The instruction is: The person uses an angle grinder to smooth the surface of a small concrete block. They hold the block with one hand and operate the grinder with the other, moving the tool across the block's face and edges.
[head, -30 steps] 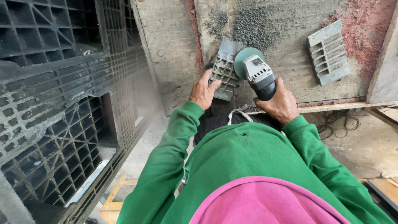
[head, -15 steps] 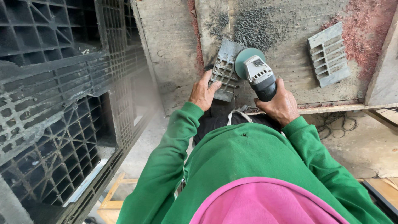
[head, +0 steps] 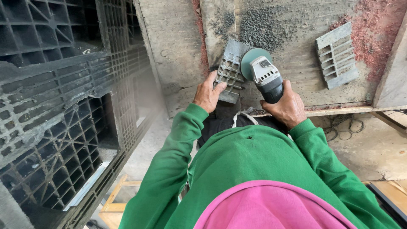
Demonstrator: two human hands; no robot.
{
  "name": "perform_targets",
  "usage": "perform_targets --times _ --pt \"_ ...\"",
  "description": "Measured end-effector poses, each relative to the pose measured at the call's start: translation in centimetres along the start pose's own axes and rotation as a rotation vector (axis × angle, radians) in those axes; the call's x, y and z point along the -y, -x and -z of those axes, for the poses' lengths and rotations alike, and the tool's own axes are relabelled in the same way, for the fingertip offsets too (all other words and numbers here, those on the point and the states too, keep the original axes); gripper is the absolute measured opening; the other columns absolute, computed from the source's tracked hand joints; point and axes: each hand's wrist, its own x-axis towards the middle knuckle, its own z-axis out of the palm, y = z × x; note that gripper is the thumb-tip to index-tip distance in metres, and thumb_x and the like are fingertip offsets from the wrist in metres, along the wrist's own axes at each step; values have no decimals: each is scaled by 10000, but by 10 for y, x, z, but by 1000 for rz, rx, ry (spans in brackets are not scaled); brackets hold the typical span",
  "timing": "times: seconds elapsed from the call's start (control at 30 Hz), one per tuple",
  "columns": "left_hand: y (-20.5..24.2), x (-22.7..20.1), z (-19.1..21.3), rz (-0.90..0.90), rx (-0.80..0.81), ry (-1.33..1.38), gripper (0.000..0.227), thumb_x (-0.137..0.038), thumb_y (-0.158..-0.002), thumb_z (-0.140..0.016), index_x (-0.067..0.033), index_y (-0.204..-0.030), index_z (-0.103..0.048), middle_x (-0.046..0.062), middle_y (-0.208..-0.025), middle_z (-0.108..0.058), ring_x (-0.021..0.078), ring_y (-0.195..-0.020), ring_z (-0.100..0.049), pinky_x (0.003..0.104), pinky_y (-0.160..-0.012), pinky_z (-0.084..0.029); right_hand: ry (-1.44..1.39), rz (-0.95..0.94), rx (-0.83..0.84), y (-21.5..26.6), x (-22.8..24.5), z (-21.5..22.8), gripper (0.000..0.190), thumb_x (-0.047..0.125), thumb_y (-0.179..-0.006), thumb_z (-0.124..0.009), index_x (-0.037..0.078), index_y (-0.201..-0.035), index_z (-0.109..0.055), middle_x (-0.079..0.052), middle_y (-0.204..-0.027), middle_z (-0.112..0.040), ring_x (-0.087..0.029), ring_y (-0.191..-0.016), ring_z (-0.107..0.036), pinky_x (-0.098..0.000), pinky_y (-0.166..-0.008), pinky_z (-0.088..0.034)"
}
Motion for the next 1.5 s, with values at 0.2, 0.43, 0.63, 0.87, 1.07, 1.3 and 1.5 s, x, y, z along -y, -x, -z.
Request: perform_targets --times 0.2,0.43,0.63,0.87,1.07,1.3,1.5 --pt "-1 0 0 -18 -5 4 432 -250 -991 -660 -73 -1370 -555 192 -1096 -760 356 -1011 -743 422 -880 -562 0 -11 0 0 -6 -3 767 384 -724 -861 -16 -1248 -470 -314 -969 -686 -481 -893 -695 -540 -779 -538" --pt "-1 1 1 -20 -12 -3 432 -245 -984 -664 -71 -1366 -561 200 -1103 -757 370 -1027 -732 423 -883 -556 -14 -10 4 0 -12 -6 748 384 -723 -853 -11 -1232 -473 -308 -956 -686 -478 -873 -698 -542 -768 -539" --pt "-2 0 0 8 17 42 434 -247 -986 -651 -79 -1375 -554 182 -1128 -760 343 -1039 -743 415 -904 -563 16 -35 -4 1 -16 -8 730 401 -726 -863 -2 -1201 -482 -311 -946 -685 -493 -881 -688 -554 -763 -532" --pt "-1 0 0 -35 -12 9 431 -243 -989 -662 -70 -1371 -560 197 -1129 -753 361 -1049 -729 420 -907 -552 23 -17 -12 1 -23 -12 718 401 -729 -862 1 -1186 -480 -310 -941 -687 -503 -888 -685 -558 -772 -530" --pt "-2 2 0 -41 -19 14 428 -242 -985 -665 -70 -1363 -561 191 -1125 -754 362 -1050 -732 416 -907 -552 19 -14 -15 1 -33 -16 715 394 -721 -863 6 -1187 -485 -307 -933 -688 -500 -887 -689 -558 -777 -531" --pt "-4 4 -2 -49 -33 1 436 -255 -984 -669 -82 -1370 -561 199 -1115 -752 391 -1046 -723 433 -887 -554 18 7 -15 2 -47 -22 719 386 -719 -865 2 -1192 -483 -305 -927 -690 -499 -872 -692 -558 -773 -532" --pt "-3 5 -3 -78 -83 -47 443 -284 -977 -687 -93 -1360 -574 208 -1083 -754 425 -1017 -709 453 -844 -552 36 -13 -116 1 -49 -12 670 343 -739 -845 -4 -1186 -487 -293 -918 -694 -476 -826 -698 -541 -735 -550"
